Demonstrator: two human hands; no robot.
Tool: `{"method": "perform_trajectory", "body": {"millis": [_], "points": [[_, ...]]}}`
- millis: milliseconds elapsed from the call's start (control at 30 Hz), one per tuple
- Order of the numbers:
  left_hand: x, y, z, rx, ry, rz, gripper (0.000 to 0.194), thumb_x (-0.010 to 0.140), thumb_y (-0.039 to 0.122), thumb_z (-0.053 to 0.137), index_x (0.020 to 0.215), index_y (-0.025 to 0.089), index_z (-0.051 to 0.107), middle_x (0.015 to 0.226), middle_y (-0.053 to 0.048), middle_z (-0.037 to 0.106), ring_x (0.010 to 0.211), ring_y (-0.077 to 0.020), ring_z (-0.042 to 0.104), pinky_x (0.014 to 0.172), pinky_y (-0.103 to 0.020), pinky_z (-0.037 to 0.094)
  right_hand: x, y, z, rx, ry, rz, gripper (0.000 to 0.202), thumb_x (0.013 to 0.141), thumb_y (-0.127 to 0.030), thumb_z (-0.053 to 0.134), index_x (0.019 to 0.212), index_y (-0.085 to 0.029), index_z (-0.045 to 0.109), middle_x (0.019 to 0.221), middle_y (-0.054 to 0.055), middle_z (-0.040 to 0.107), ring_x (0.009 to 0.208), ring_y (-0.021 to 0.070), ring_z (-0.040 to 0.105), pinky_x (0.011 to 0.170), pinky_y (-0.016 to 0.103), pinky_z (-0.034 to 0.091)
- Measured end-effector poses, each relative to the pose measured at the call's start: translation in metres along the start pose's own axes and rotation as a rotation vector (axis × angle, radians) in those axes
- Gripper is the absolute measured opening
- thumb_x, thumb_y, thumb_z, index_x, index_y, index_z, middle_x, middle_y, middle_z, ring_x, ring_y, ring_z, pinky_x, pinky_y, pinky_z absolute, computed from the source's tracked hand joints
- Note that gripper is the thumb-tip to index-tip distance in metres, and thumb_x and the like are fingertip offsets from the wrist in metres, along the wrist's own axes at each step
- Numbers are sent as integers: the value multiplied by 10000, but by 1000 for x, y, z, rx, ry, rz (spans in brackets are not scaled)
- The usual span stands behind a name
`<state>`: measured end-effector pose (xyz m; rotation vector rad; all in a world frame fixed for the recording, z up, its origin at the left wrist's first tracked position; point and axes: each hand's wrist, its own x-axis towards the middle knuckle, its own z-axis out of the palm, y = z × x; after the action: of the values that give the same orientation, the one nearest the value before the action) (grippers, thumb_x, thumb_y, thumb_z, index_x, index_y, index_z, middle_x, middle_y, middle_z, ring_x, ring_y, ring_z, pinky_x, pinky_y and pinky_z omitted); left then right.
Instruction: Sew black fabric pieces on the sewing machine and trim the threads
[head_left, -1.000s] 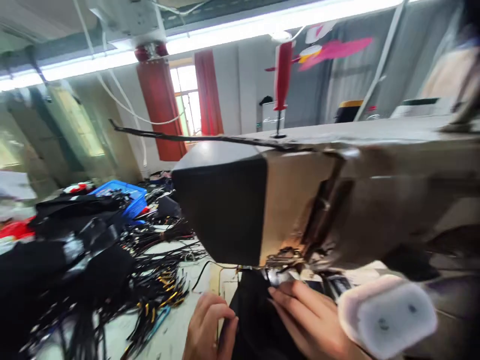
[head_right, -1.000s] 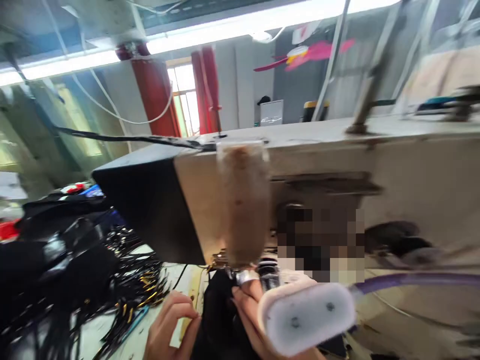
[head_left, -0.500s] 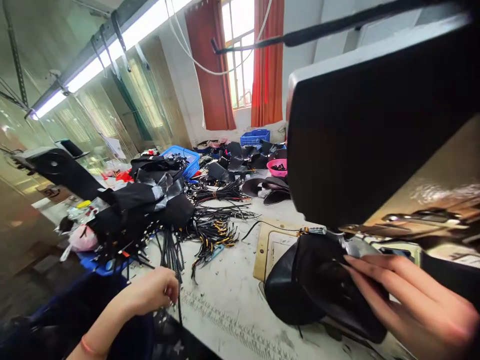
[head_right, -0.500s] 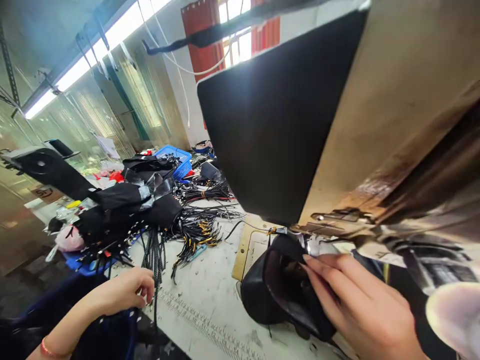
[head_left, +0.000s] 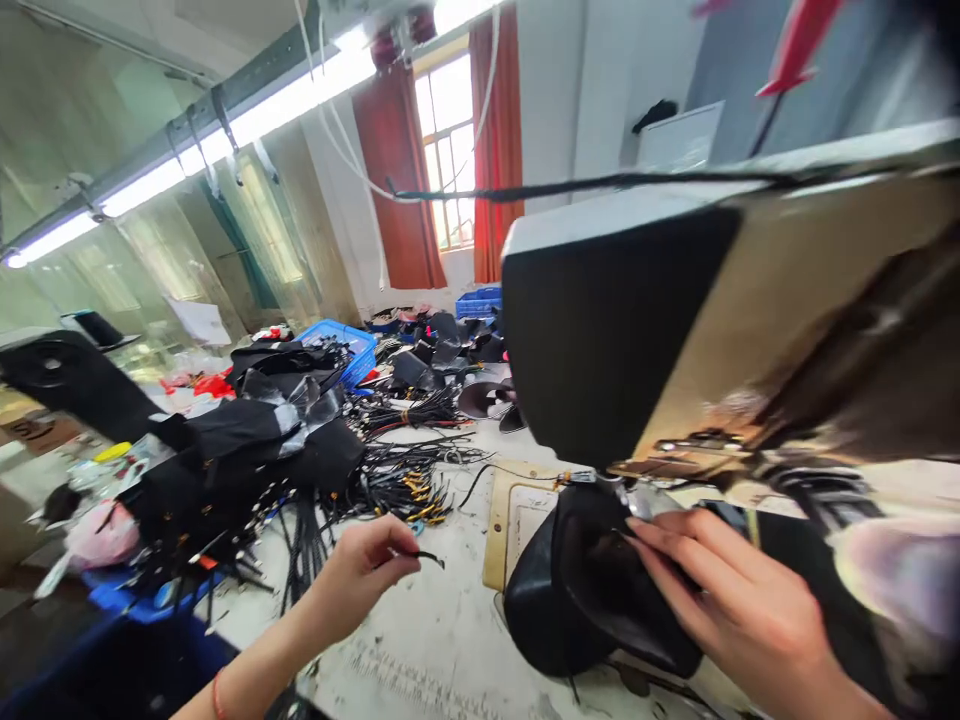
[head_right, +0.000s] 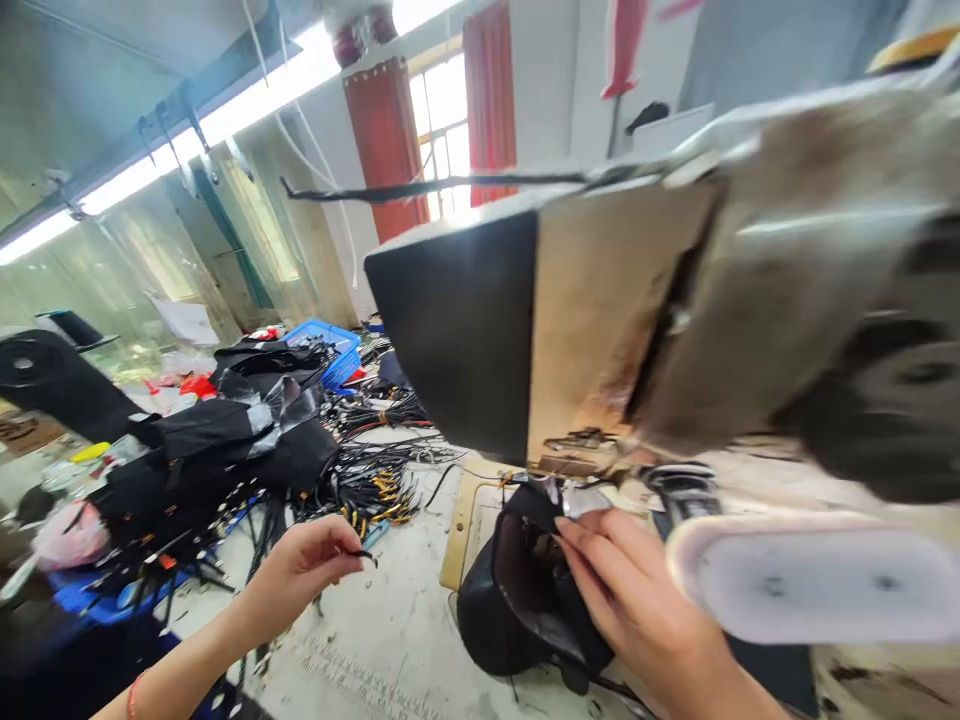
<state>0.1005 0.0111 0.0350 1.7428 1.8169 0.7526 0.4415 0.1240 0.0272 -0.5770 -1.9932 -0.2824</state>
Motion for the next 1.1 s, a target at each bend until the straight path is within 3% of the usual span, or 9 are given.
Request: {"method": "perform_trajectory", "body": {"millis": [100, 200, 467, 667, 833, 1000, 1100], "points": [[32, 46, 13, -77, 21, 78, 194, 861, 316, 582, 886, 176, 714, 805, -35, 711, 737, -151, 612, 667, -242, 459, -3, 0, 0, -30, -5, -16, 145, 974, -126, 515, 955, -173, 651, 792, 33, 649, 716, 116, 660, 687, 193, 538], [47, 73, 26, -94, 27, 143, 195, 821, 340, 608, 829, 212, 754, 773, -27, 727, 703, -156, 622, 643, -245, 459, -12, 3, 2, -73, -7, 36, 165, 946, -114, 527, 975, -174, 678, 845, 72, 691, 746, 148, 683, 702, 226, 569], [57, 82, 44, 26, 106, 387, 160, 866, 286, 587, 801, 249, 729, 728, 11, 706, 625, -116, 609, 556, -200, 426, -25, 4, 6, -65, -50, 74, 239, 930, -108, 524, 1086, -190, 686, 907, 107, 726, 853, 201, 716, 772, 307, 614], [58, 88, 47, 57, 102, 404, 162, 867, 261, 577, 811, 256, 728, 725, 13, 700, 609, -112, 587, 538, -194, 404, -24, 3, 5, -48, -39, 69, 232, 939, -104, 518, 1079, -182, 686, 923, 109, 722, 871, 201, 711, 790, 314, 615], [59, 93, 47, 15, 59, 268, 226, 853, 355, 565, 787, 227, 739, 726, -23, 702, 631, -143, 562, 576, -237, 390, -23, 4, 6, -44, -39, 66, 236, 942, -103, 516, 1080, -177, 691, 928, 114, 721, 868, 202, 710, 779, 307, 617], [63, 96, 45, -411, -170, -139, 340, 695, 484, 661, 740, 148, 683, 640, -28, 665, 545, -106, 440, 537, -243, 306, -24, 4, 7, -33, -26, 73, 225, 939, -99, 520, 1046, -179, 701, 925, 111, 719, 865, 202, 710, 773, 302, 617], [65, 93, 46, -606, -201, -250, 393, 607, 505, 725, 722, 138, 642, 597, -8, 646, 490, -68, 370, 513, -236, 243, -23, 3, 6, -38, -17, 71, 217, 939, -97, 522, 1033, -180, 699, 922, 109, 718, 862, 199, 708, 766, 297, 616]]}}
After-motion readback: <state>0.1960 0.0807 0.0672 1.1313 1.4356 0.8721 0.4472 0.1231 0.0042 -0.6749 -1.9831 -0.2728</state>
